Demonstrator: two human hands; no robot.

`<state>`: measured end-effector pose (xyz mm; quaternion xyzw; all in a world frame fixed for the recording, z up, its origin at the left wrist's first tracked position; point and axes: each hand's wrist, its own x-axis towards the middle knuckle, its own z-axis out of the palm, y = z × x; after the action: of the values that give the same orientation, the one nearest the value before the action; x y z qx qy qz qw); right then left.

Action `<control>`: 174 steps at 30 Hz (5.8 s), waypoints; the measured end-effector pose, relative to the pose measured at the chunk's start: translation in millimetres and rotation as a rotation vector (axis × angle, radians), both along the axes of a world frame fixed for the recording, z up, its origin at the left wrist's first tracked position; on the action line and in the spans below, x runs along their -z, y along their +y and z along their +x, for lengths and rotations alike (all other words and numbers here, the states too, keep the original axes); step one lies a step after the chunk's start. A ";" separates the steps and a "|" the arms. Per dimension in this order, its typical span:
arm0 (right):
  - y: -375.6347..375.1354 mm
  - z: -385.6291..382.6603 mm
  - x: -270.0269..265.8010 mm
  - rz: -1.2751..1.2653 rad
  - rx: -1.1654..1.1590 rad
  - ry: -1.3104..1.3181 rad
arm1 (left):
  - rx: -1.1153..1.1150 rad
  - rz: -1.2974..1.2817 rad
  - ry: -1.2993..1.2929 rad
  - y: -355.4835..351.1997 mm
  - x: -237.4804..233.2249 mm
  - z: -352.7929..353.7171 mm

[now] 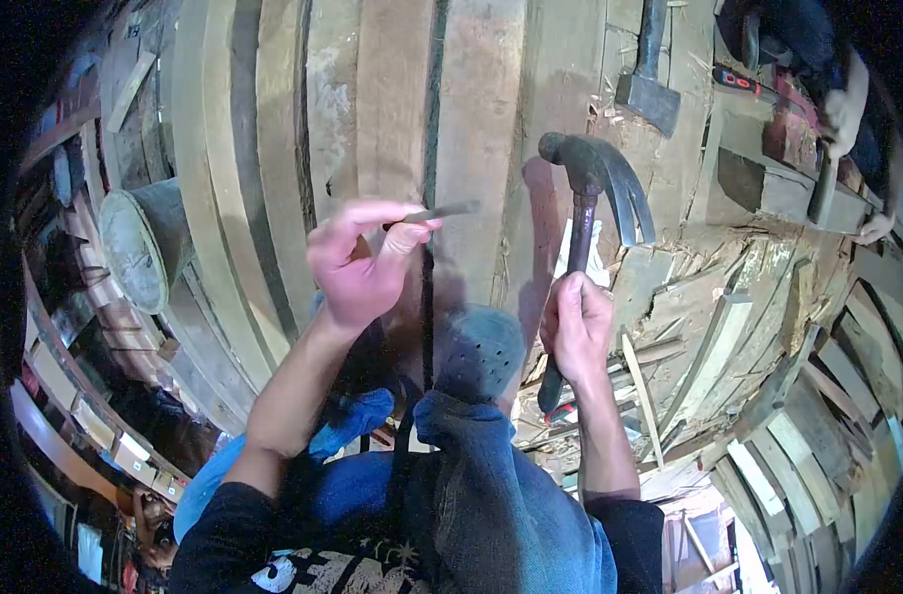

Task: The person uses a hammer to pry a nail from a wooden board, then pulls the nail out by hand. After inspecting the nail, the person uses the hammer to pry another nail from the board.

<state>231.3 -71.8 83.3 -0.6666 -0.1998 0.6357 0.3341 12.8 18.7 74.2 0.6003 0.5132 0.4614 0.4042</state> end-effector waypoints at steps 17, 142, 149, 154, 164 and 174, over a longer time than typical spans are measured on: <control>-22.9 5.9 -14.1 0.159 -0.027 -0.045 | 0.061 -0.200 -0.033 -7.7 -4.8 3.9; -16.3 -20.7 16.4 0.044 -0.244 -0.317 | -0.057 -0.797 -0.135 -55.6 70.1 8.5; -16.6 -23.3 13.5 0.041 -0.317 -0.388 | -0.050 -0.809 -0.118 -56.3 69.9 10.0; -9.5 -22.4 18.0 0.087 -0.337 -0.483 | -0.042 -0.778 -0.112 -49.7 73.8 11.2; -11.3 -23.9 7.8 0.022 -0.225 -0.356 | -0.056 -0.835 -0.123 -56.1 70.2 8.7; -19.1 -29.4 15.0 0.012 -0.303 -0.396 | -0.066 -0.834 -0.202 -56.4 70.6 10.1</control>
<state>201.9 -90.9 68.3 -0.7385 -0.3630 0.5342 0.1933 22.9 -37.7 3.6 0.3205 0.6327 0.2835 0.6455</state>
